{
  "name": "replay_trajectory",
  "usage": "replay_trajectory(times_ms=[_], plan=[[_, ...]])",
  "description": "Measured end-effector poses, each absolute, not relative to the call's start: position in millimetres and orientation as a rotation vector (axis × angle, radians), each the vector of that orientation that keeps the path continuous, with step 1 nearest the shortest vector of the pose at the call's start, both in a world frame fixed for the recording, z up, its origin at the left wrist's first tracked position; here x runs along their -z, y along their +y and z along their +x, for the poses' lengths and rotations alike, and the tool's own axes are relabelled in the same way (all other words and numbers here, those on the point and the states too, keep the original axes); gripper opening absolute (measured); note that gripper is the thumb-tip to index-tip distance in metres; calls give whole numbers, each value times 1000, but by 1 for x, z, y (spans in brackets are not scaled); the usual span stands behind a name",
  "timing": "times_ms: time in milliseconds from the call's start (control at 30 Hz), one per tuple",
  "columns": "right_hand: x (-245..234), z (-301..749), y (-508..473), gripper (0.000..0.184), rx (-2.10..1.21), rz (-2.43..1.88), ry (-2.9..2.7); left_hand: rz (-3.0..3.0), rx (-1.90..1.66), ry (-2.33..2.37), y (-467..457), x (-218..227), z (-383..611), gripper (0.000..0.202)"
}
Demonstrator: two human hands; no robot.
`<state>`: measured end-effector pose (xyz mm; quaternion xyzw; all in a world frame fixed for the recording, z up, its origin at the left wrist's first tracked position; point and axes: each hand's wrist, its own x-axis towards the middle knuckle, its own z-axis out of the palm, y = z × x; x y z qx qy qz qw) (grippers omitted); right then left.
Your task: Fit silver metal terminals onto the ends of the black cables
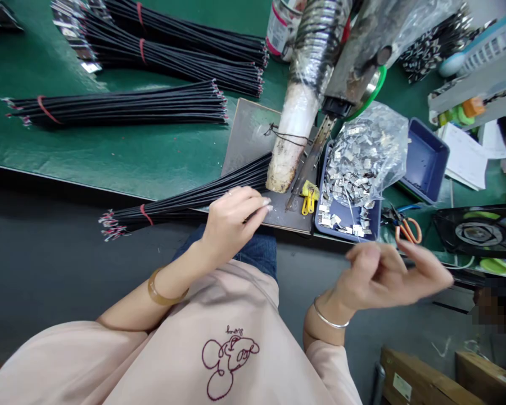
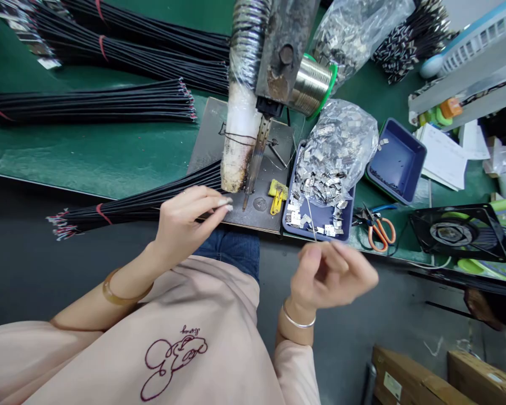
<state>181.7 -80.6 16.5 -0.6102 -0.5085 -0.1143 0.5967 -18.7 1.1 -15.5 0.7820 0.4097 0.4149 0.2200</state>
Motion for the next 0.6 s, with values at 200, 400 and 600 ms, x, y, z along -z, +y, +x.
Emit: replay_trajectory(times_ms=[200,400,600], plan=[[-5,227,-41,18,-87,-1914,-1443,2618,-877,1408,23,26,-8,26],[-1,239,-10,12,-78,-2049,-1774,2603,-935,1343,17,30,-6,28],[-6,242,-20,13,157,-2166,-1910,2454,-1260,1064,2,27,-18,23]])
